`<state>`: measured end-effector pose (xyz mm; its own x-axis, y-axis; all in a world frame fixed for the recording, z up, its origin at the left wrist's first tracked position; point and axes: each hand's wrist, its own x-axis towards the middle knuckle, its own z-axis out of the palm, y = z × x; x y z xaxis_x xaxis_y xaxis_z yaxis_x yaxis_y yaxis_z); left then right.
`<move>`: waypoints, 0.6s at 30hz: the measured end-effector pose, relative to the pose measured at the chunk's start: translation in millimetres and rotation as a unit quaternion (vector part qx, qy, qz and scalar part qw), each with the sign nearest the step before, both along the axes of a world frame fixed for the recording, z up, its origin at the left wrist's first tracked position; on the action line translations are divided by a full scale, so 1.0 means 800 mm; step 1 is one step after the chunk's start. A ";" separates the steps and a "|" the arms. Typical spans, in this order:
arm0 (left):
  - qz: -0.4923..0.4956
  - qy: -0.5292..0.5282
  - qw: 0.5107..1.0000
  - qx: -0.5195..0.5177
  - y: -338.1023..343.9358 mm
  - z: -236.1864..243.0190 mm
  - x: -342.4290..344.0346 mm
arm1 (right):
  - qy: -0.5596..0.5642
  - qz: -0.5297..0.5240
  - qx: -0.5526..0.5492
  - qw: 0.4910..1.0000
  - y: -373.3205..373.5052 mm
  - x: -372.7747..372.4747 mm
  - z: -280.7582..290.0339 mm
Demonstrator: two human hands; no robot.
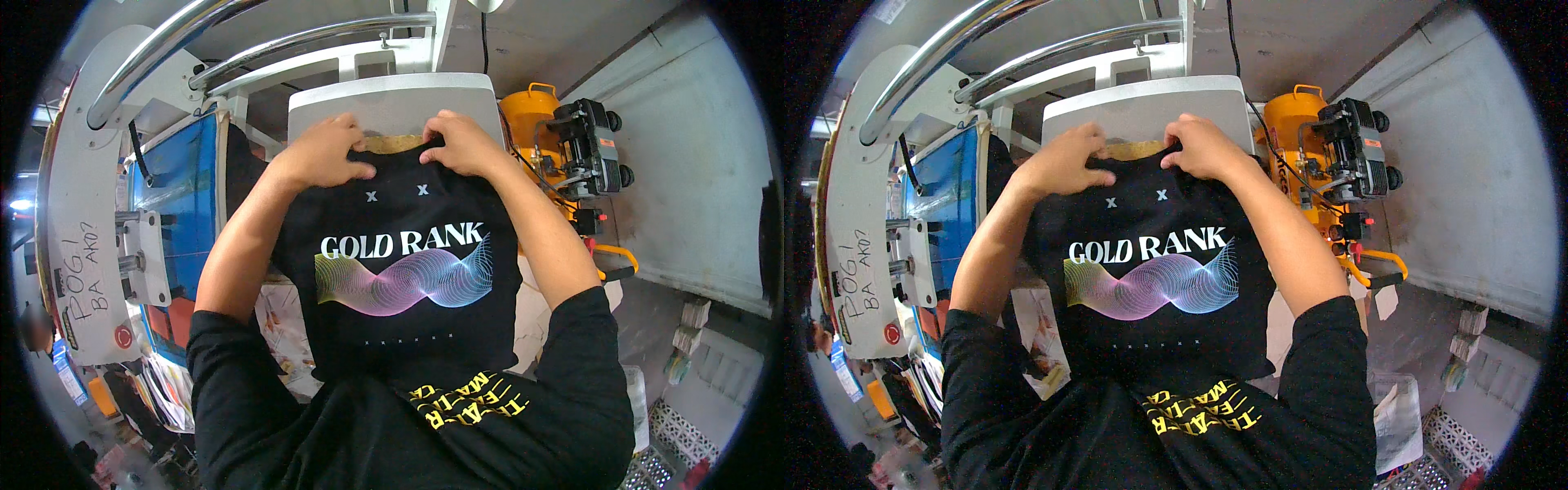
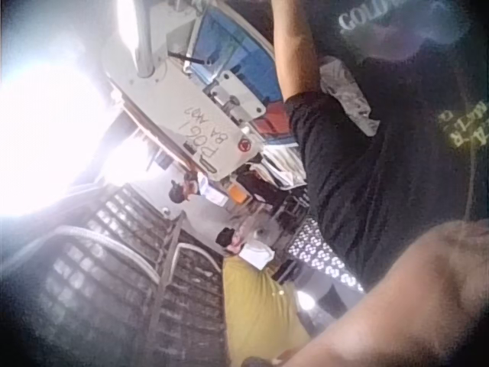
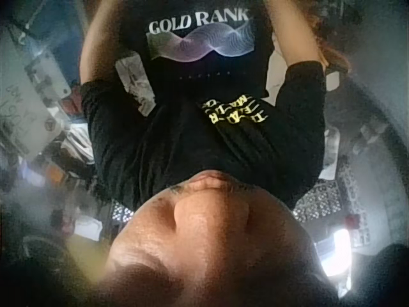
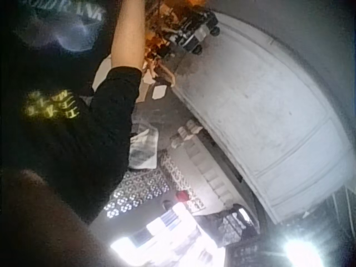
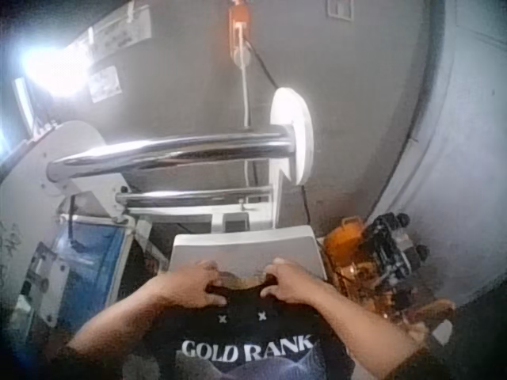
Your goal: The person prepares and applies graphic designs to black t-shirts using heat press equipment and precision trimming with scissors.
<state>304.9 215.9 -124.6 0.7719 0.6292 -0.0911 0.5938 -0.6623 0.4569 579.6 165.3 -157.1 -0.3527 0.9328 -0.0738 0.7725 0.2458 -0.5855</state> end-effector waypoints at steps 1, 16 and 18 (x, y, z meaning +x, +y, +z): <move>-0.005 0.028 0.999 0.033 -0.007 -0.005 -0.006 | -0.020 0.003 0.000 1.000 -0.001 -0.001 0.002; 0.210 -0.179 0.953 -0.126 0.000 -0.049 -0.040 | 0.119 -0.112 0.017 0.986 0.001 -0.022 0.007; 0.197 -0.104 0.975 0.001 -0.008 -0.041 -0.028 | -0.001 -0.098 0.077 0.992 -0.001 -0.028 0.001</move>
